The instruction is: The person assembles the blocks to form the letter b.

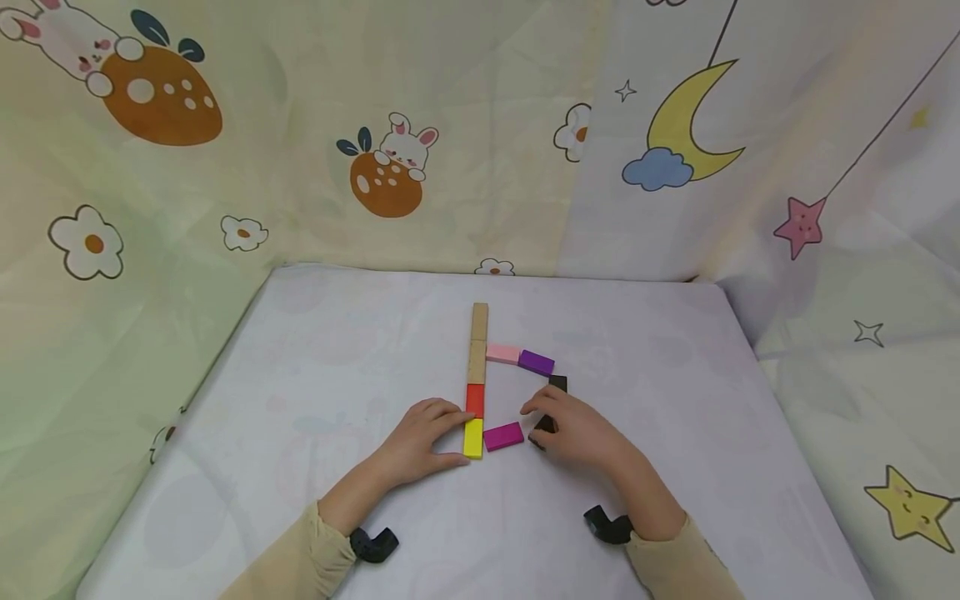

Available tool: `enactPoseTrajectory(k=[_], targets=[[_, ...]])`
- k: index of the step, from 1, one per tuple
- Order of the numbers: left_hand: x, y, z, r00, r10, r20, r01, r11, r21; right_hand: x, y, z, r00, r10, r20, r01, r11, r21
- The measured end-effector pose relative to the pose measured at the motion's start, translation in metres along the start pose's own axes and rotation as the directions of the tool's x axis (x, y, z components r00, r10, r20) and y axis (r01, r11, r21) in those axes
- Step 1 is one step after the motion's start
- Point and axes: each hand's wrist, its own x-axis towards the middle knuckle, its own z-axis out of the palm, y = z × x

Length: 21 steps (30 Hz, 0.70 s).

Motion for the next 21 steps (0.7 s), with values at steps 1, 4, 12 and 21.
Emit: enactPoseTrajectory(k=[1, 4, 12, 21], targets=[[0.000, 0.000, 0.000, 1.000, -0.001, 0.001, 0.001, 1.000, 0.000, -0.001, 0.002, -0.001, 1.000, 0.001, 0.028, -0.001, 1.000, 0.001], [0.000, 0.000, 0.000, 1.000, 0.000, 0.001, 0.000, 1.000, 0.000, -0.003, 0.005, 0.000, 0.993, 0.006, 0.116, -0.007, 1.000, 0.012], [0.000, 0.000, -0.001, 1.000, 0.003, -0.001, -0.003, 1.000, -0.001, -0.001, 0.003, 0.008, 0.994, 0.049, 0.102, -0.048, 0.999, -0.018], [0.000, 0.002, -0.003, 1.000, 0.001, 0.005, -0.001, 1.000, 0.002, 0.001, 0.000, 0.009, 0.997, 0.028, 0.074, -0.026, 0.999, -0.032]])
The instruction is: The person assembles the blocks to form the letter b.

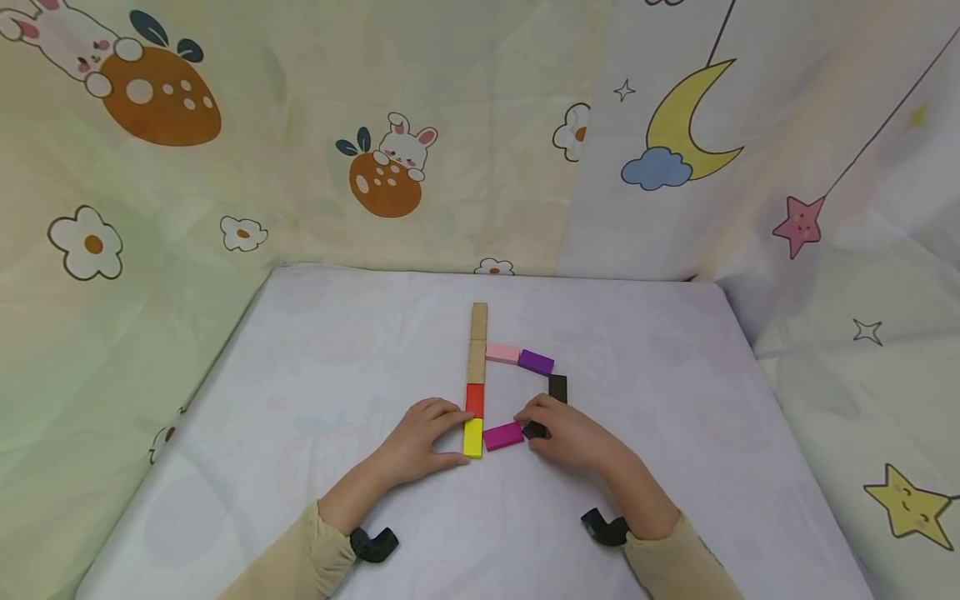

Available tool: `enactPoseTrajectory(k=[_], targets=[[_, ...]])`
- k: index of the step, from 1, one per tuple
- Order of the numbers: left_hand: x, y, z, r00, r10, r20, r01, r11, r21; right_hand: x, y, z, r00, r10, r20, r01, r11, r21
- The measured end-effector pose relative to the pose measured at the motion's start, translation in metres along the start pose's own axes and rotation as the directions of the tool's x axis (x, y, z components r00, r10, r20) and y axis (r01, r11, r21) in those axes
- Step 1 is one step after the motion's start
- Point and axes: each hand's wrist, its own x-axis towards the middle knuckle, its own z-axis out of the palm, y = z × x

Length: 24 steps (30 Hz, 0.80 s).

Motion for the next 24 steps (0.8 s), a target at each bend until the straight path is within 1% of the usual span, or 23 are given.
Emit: enactPoseTrajectory(k=[15, 19, 21, 23, 24], targets=[[-0.002, -0.002, 0.000, 1.000, -0.002, 0.001, 0.002, 1.000, -0.008, 0.005, 0.000, 0.003, 1.000, -0.030, -0.007, 0.030, 1.000, -0.007], [-0.002, -0.002, 0.000, 1.000, -0.001, 0.000, 0.001, 1.000, -0.009, 0.002, 0.003, -0.002, 0.999, -0.042, -0.010, 0.042, 0.999, 0.031], [-0.002, -0.001, 0.000, 1.000, -0.003, 0.004, 0.003, 1.000, -0.010, 0.001, 0.009, -0.008, 0.998, -0.046, -0.046, 0.050, 0.996, 0.073], [-0.002, -0.001, 0.000, 1.000, -0.005, 0.006, 0.005, 1.000, -0.013, -0.001, 0.018, -0.014, 0.992, -0.036, -0.120, 0.049, 0.993, 0.106], [-0.002, -0.001, 0.000, 1.000, -0.008, 0.009, 0.008, 1.000, -0.014, -0.001, 0.024, -0.017, 0.986, -0.024, -0.166, 0.044, 0.993, 0.114]])
